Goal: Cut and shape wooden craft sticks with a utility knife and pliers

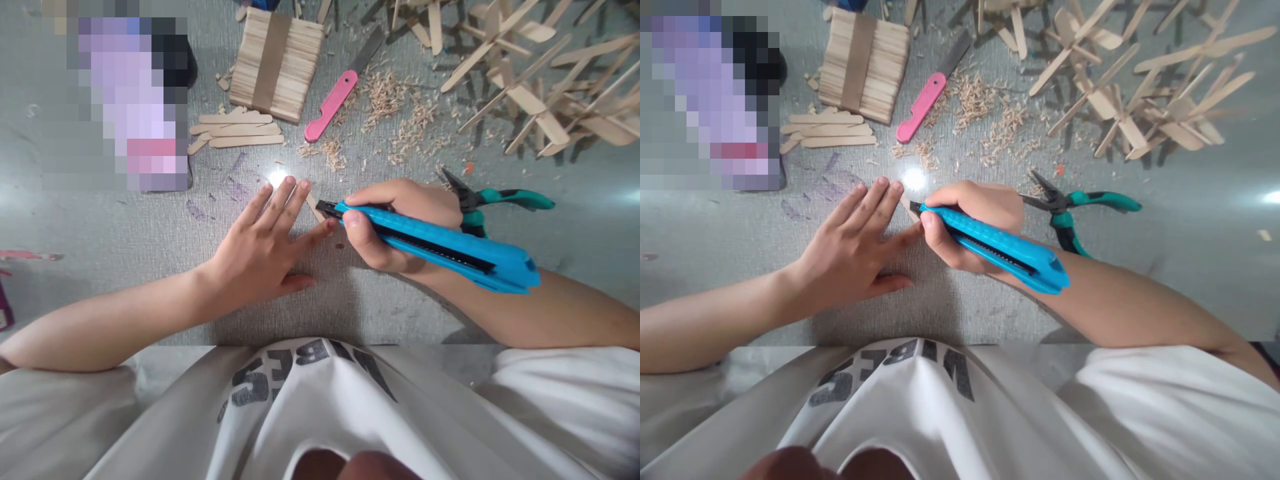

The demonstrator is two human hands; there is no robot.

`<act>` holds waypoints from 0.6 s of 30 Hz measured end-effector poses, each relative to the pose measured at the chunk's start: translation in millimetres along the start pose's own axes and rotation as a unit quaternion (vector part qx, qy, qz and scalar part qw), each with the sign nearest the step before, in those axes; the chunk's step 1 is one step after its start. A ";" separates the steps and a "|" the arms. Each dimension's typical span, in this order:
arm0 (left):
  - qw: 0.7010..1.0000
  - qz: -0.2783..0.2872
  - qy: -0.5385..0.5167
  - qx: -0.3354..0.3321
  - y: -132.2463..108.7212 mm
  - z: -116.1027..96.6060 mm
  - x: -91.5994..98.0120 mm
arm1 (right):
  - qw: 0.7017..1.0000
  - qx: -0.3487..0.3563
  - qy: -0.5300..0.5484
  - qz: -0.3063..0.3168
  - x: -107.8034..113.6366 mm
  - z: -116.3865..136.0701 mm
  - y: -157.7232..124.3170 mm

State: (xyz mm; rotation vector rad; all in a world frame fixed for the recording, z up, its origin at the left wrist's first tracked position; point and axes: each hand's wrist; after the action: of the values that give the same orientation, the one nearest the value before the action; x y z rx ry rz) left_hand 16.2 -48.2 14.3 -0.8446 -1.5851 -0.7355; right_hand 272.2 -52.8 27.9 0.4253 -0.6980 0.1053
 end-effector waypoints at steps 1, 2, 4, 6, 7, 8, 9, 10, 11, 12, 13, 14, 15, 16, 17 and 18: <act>1.000 0.000 -0.002 0.003 0.2 -0.5 0.5 | 1.000 -0.005 -0.001 0.003 0.2 0.7 0.1; 1.000 0.001 -0.005 0.006 0.4 -1.0 1.0 | 1.000 -0.008 0.002 0.004 0.5 1.4 0.2; 1.000 0.005 -0.011 0.011 0.7 -1.7 2.2 | 1.000 -0.013 0.009 0.004 0.9 2.7 0.5; 1.000 0.008 -0.017 0.014 1.0 -2.1 3.2 | 1.000 -0.019 0.010 0.005 1.2 3.6 0.6; 1.000 0.009 -0.019 0.013 1.1 -2.1 3.5 | 1.000 -0.018 0.007 0.004 1.2 3.9 0.6; 1.000 0.009 -0.020 0.014 1.2 -2.2 3.9 | 1.000 -0.017 0.003 0.005 1.0 4.1 0.7; 1.000 0.008 -0.019 0.013 1.3 -2.2 4.2 | 1.000 -0.017 0.000 0.007 0.6 4.1 0.6; 1.000 0.009 -0.019 0.013 1.3 -2.3 4.6 | 1.000 -0.014 0.000 0.005 0.1 4.0 0.6; 1.000 0.010 -0.018 0.013 1.4 -2.4 4.9 | 1.000 -0.011 0.002 0.000 -0.5 3.8 0.5; 1.000 0.013 -0.017 0.014 1.5 -2.5 5.3 | 1.000 -0.009 0.003 -0.004 -1.1 3.5 0.3; 1.000 0.016 -0.017 0.014 1.6 -2.6 5.6 | 1.000 -0.010 0.002 -0.006 -1.6 3.0 0.1; 1.000 0.019 -0.017 0.015 1.6 -2.7 5.8 | 1.000 -0.010 0.002 -0.007 -1.9 2.3 -0.2; 1.000 0.021 -0.017 0.015 1.6 -2.7 5.9 | 1.000 -0.006 0.006 -0.012 -2.0 1.6 -0.5; 1.000 0.022 -0.017 0.015 1.6 -2.7 5.8 | 1.000 -0.005 0.012 -0.015 -1.8 0.8 -0.8; 1.000 0.021 -0.016 0.014 1.6 -2.7 5.7 | 1.000 -0.012 0.027 -0.007 -1.4 -0.1 -1.1; 1.000 0.018 -0.014 0.012 1.6 -2.6 5.6 | 0.998 -0.025 0.049 0.002 -0.9 -1.0 -1.4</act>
State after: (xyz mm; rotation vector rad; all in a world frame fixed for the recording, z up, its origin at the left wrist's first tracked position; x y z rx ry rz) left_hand 18.3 -48.8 20.3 -0.8677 -1.5967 -0.6798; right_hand 272.5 -53.7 26.2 0.3676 -0.6041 0.1115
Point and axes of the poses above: each hand's wrist, its own y-axis towards the middle knuckle, its own x-axis out of the back of the hand, z = x × y, and after that the axes turned 4 degrees about y, right-handed
